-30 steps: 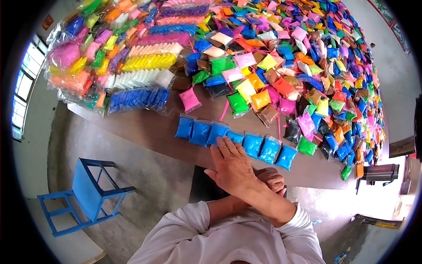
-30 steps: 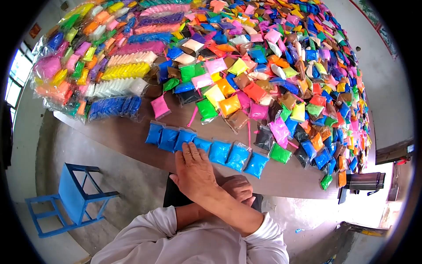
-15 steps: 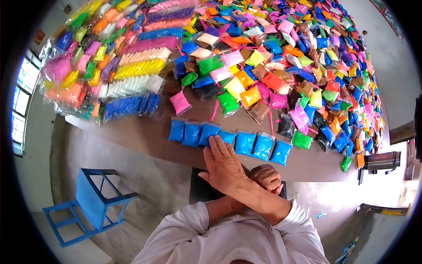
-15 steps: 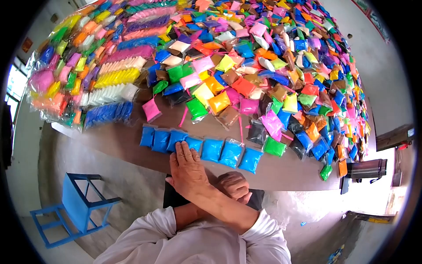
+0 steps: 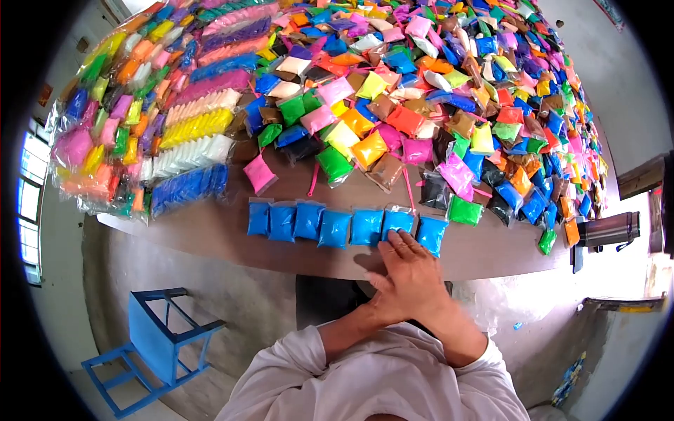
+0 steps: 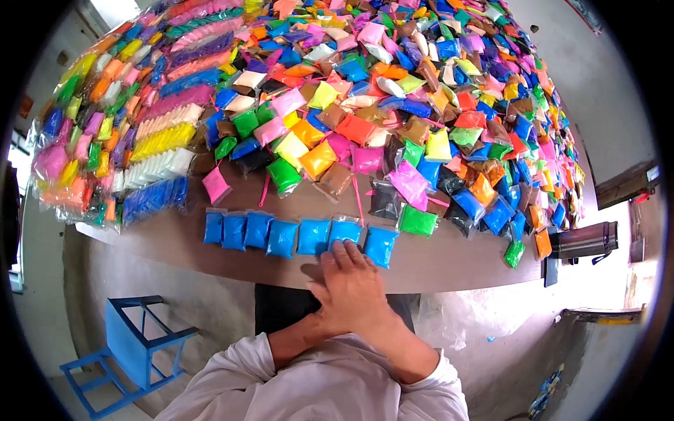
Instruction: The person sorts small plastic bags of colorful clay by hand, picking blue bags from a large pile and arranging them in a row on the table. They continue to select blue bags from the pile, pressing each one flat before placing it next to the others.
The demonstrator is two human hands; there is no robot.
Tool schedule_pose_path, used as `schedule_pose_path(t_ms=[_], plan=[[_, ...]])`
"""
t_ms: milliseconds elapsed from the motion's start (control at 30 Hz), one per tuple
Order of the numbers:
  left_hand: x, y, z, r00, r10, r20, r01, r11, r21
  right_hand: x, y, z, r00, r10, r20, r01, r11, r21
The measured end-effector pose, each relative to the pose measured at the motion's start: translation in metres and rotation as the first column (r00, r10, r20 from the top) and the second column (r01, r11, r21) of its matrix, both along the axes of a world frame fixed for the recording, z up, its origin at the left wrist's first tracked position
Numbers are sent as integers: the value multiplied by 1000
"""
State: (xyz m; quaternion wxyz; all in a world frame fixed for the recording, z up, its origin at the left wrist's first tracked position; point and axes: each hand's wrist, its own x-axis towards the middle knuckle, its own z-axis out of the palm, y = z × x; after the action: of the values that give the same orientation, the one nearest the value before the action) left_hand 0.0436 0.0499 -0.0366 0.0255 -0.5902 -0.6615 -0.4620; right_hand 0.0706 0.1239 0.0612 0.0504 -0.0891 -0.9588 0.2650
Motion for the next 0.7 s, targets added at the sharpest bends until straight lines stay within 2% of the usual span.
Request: schedule_pose_path(t_ms=[67,133,200,367,467,533,633,700], plan=[[1,0,2,1000,6,-1,-6,1000,-3,-1,-9,-3,998,27,-58,-20,994,111],[2,1,4,1000,17,-1,-17,1000,-9,-2,-12,-1,999,-1,-54,9,990,144],[3,1,5,1000,25,-2,-25,1000,-17,0,-8,1,1000,-9,7,9,1000,9],[1,2,17,996,85,-26,-85,996,-22,17,14,10,992,-81,-101,83,997,9],[2,-2,28,997,73,-10,-73,997,2,26,49,14,974,-126,-188,134,991,28],[0,-3,28,999,-3,36,4,1000,-19,28,79,21,949,-211,-235,218,976,6],[-2,0,31,998,0,60,0,1000,-11,19,132,31,894,-341,-291,351,936,-18],[0,-1,32,998,-1,61,2,1000,-30,7,176,32,877,-370,-308,373,926,-50]])
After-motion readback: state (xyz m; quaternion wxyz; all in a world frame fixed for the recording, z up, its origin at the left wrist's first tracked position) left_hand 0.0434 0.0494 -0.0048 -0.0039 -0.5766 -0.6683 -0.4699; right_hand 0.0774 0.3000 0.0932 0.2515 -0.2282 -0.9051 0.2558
